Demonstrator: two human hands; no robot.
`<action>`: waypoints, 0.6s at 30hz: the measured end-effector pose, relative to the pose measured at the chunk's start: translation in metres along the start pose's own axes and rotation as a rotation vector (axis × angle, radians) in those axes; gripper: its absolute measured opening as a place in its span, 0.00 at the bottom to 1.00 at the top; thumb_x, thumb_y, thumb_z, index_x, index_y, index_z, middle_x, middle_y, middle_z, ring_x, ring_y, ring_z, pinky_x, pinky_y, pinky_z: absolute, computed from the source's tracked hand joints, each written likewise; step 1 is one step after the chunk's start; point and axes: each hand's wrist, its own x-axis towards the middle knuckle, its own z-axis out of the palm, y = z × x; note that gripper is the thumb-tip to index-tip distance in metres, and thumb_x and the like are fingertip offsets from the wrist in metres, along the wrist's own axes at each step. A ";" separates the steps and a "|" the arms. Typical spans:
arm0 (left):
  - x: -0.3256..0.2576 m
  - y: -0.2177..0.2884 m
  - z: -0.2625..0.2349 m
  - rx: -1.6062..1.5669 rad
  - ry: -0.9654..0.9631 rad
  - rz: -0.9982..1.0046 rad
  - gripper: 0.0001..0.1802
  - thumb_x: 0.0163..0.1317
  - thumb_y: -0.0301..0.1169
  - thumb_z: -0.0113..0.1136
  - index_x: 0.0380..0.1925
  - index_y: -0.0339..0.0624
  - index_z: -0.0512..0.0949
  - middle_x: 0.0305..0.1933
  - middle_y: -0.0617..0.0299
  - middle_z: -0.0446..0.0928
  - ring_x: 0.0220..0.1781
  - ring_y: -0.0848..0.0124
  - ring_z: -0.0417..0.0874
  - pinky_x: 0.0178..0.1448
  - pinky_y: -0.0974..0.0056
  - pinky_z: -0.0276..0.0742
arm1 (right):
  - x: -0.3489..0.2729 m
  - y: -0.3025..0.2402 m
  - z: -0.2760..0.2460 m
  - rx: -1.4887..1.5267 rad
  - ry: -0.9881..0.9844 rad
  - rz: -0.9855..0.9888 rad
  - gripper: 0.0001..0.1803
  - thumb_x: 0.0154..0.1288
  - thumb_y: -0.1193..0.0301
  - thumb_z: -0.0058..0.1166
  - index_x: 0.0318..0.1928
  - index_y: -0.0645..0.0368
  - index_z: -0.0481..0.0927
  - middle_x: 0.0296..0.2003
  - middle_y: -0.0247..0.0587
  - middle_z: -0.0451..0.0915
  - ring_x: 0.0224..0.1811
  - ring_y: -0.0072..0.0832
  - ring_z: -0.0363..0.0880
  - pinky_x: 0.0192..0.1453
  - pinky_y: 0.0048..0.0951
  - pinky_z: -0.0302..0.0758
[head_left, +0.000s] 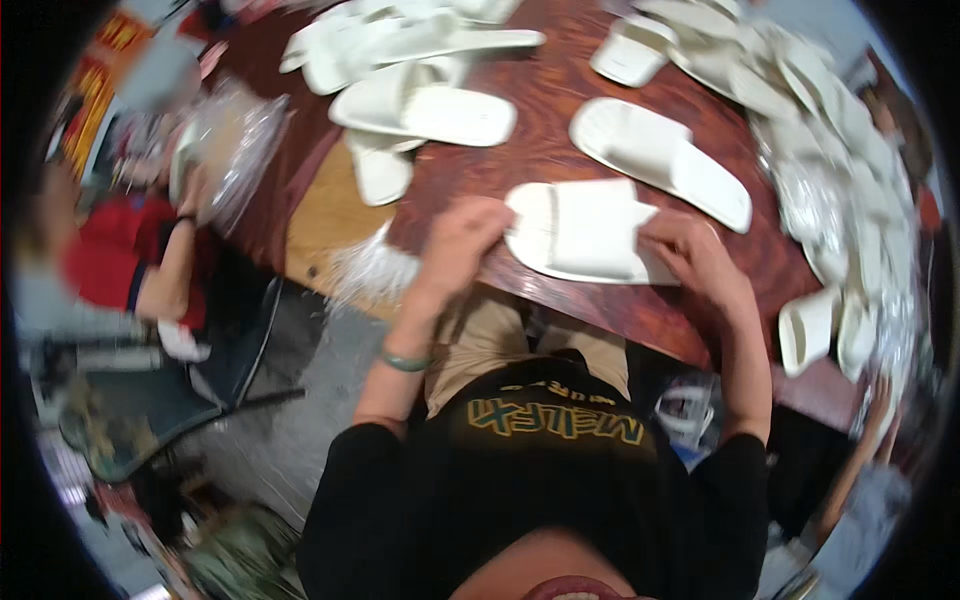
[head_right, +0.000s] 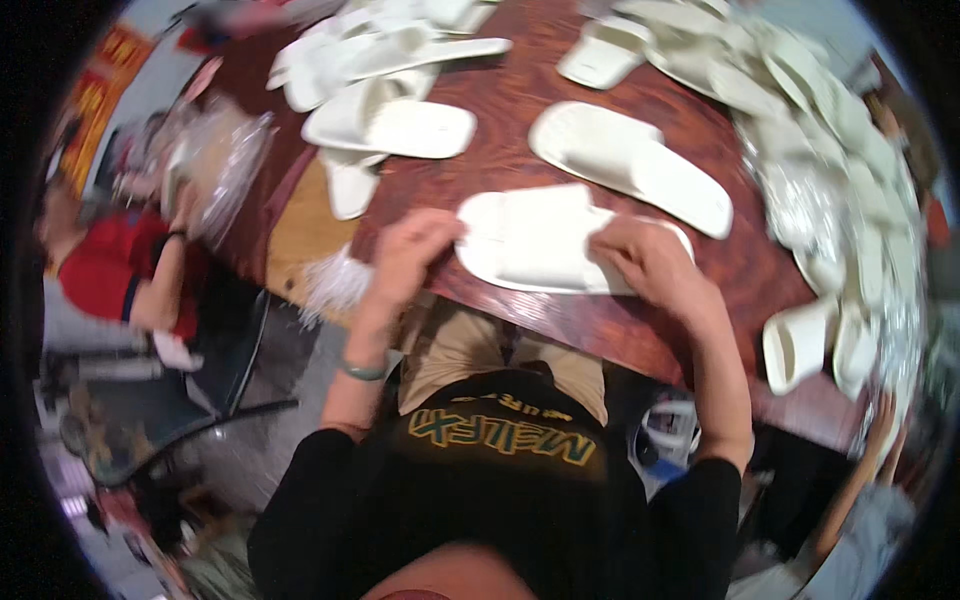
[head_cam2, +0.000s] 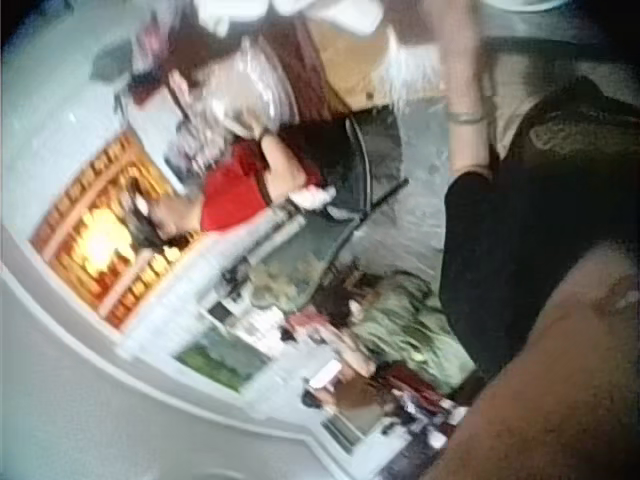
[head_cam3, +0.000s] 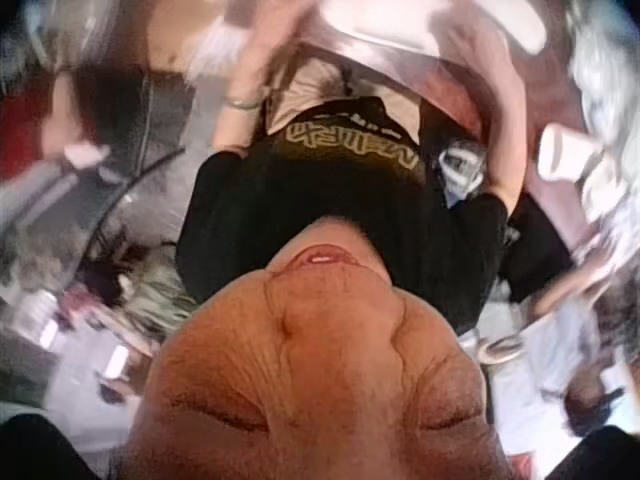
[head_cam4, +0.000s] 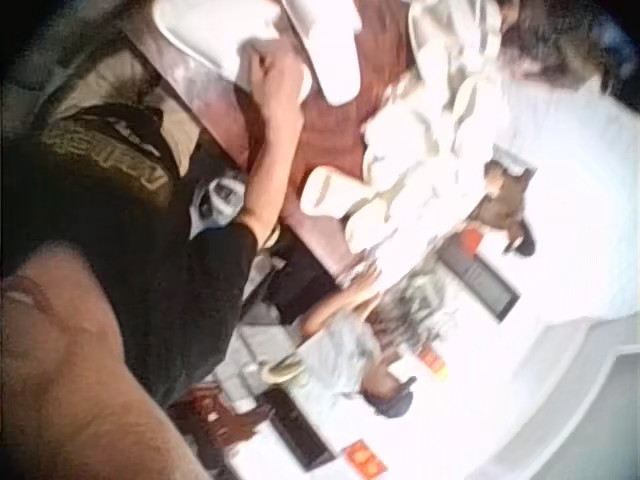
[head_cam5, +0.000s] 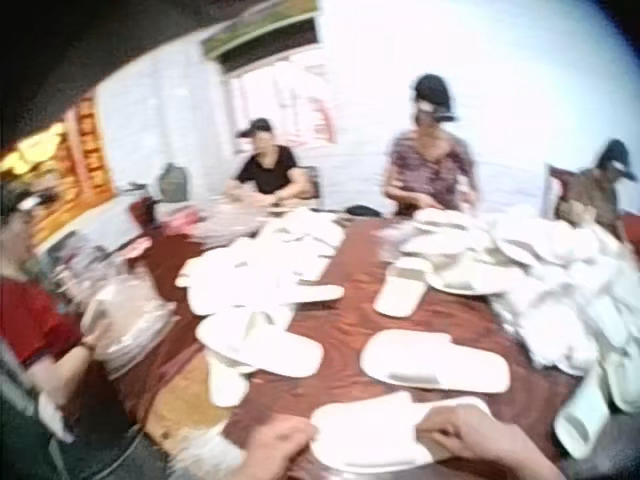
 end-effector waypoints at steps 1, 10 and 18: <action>0.007 -0.007 -0.010 -0.114 0.030 -0.011 0.09 0.61 0.30 0.55 0.33 0.35 0.81 0.35 0.61 0.80 0.38 0.74 0.78 0.45 0.69 0.72 | -0.003 0.003 -0.010 -0.033 -0.008 -0.036 0.10 0.53 0.77 0.52 0.37 0.62 0.79 0.34 0.50 0.78 0.40 0.46 0.76 0.44 0.38 0.73; 0.118 0.043 0.022 -0.680 -0.372 -0.149 0.13 0.61 0.32 0.53 0.20 0.38 0.75 0.27 0.58 0.79 0.26 0.75 0.75 0.33 0.68 0.72 | -0.033 0.011 -0.026 -0.659 0.655 0.055 0.15 0.49 0.83 0.50 0.40 0.59 0.80 0.38 0.40 0.78 0.39 0.37 0.79 0.40 0.35 0.79; 0.165 0.014 0.082 -0.392 -0.385 -0.133 0.10 0.61 0.30 0.59 0.35 0.32 0.80 0.29 0.64 0.78 0.27 0.79 0.75 0.32 0.75 0.72 | -0.031 0.032 -0.022 -0.684 0.873 -0.150 0.16 0.48 0.85 0.56 0.41 0.61 0.79 0.39 0.40 0.78 0.33 0.34 0.81 0.34 0.27 0.80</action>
